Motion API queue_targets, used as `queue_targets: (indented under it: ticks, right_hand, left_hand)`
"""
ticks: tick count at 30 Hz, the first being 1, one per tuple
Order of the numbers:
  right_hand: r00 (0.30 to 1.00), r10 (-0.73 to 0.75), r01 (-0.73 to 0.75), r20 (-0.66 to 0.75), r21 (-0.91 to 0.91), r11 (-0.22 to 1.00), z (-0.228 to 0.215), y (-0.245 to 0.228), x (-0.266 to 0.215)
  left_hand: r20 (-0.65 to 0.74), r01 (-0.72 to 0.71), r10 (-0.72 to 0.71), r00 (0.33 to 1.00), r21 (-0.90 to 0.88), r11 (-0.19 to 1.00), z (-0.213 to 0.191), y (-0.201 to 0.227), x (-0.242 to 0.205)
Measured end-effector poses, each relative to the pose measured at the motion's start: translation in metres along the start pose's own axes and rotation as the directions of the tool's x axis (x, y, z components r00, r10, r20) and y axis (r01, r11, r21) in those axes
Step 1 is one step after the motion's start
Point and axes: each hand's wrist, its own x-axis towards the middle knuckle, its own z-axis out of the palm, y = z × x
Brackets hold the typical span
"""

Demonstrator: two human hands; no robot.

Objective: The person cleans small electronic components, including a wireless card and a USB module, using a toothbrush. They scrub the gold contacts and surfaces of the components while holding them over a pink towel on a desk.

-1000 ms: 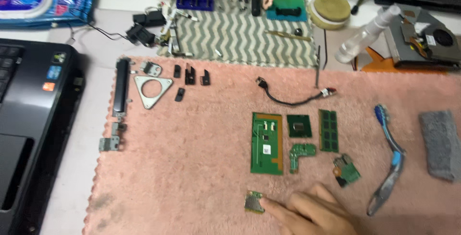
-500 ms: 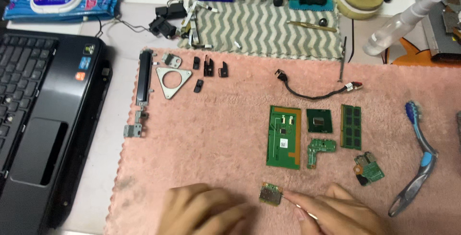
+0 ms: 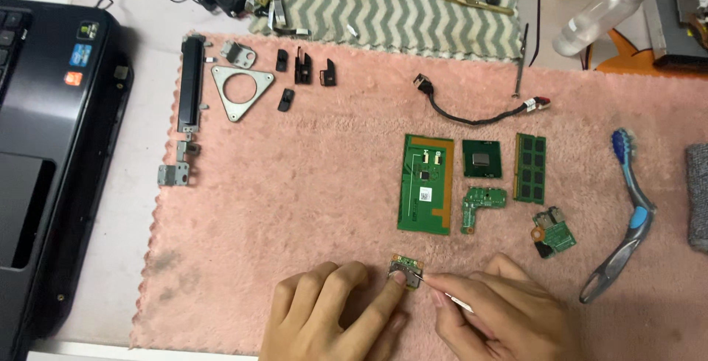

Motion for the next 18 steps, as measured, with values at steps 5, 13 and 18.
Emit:
queue_targets:
  ticks: [5,13,18]
  right_hand:
    - [0.999,-0.005,0.007,-0.038,0.049,0.999,0.005,-0.003,0.005]
    - [0.997,0.012,-0.007,-0.081,0.064,0.998,0.007,-0.01,0.007]
    - [0.994,0.047,-0.043,-0.095,0.049,0.998,0.004,-0.019,0.013]
  left_hand:
    - [-0.018,-0.021,0.022,1.0,0.024,0.999,0.002,-0.002,-0.002]
    - [-0.025,-0.011,0.011,1.0,-0.005,1.0,-0.003,-0.002,0.001]
    - [0.04,-0.024,0.025,0.999,-0.048,0.999,-0.006,-0.004,-0.002]
